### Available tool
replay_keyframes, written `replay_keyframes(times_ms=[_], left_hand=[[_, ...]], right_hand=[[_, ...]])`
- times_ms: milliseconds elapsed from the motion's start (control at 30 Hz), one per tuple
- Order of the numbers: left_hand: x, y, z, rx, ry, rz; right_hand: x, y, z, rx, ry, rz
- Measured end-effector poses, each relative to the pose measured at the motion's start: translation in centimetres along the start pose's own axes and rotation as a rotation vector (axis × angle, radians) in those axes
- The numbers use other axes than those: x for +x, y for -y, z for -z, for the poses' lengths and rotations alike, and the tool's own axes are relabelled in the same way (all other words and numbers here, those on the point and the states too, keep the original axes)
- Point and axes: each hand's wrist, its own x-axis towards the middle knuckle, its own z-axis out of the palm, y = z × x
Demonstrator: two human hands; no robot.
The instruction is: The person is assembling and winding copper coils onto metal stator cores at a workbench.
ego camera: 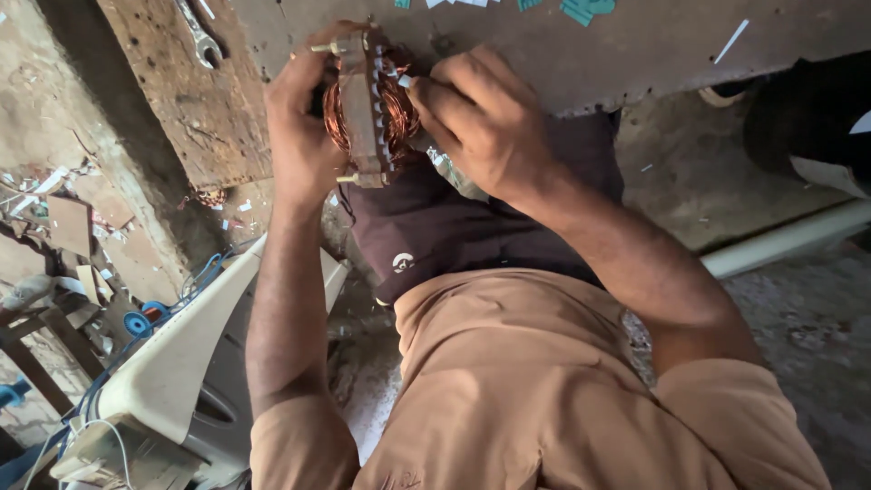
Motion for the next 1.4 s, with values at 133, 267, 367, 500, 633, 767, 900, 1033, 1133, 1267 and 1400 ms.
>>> replay_keyframes(times_ms=[133, 267, 367, 500, 633, 767, 900, 1033, 1133, 1267, 1400], left_hand=[[-0.1, -0.3, 0.1, 0.009, 0.007, -0.01], [0.0, -0.1, 0.3, 0.034, 0.001, -0.05], [-0.2, 0.0, 0.3, 0.041, 0.01, -0.046], [-1.0, 2.1, 0.8, 0.073, 0.022, 0.003], [-1.0, 1.2, 1.0, 0.043, 0.057, 0.012], [-0.3, 0.7, 1.1, 0.086, 0.077, -0.004], [-0.2, 0.5, 1.0, 0.062, 0.068, -0.054], [-0.9, 2.4, 0.9, 0.07, 0.053, -0.049], [-0.5, 2.2, 0.7, 0.097, 0.031, -0.037], [0.8, -0.7, 0.6, 0.072, 0.02, -0.052], [0.0, 0.9, 0.4, 0.1, 0.02, -0.143]], right_hand=[[-0.1, -0.1, -0.3, -0.016, 0.014, -0.004], [0.1, -0.4, -0.3, 0.045, 0.033, -0.011], [-0.1, -0.5, -0.3, 0.091, 0.046, -0.034], [-0.1, -0.6, -0.4, 0.085, 0.016, -0.062], [-0.1, -0.7, -0.6, 0.104, 0.023, -0.039], [0.1, -0.9, -0.7, 0.131, 0.034, -0.024], [0.0, -1.1, -1.2, 0.095, 0.046, -0.004], [-0.5, -1.2, -1.7, 0.12, 0.027, -0.074], [-0.1, -1.0, -1.3, 0.113, 0.011, -0.011], [-0.2, -0.8, -0.5, 0.19, 0.125, -0.184], [0.0, -1.2, -0.5, 0.277, 0.215, -0.265]])
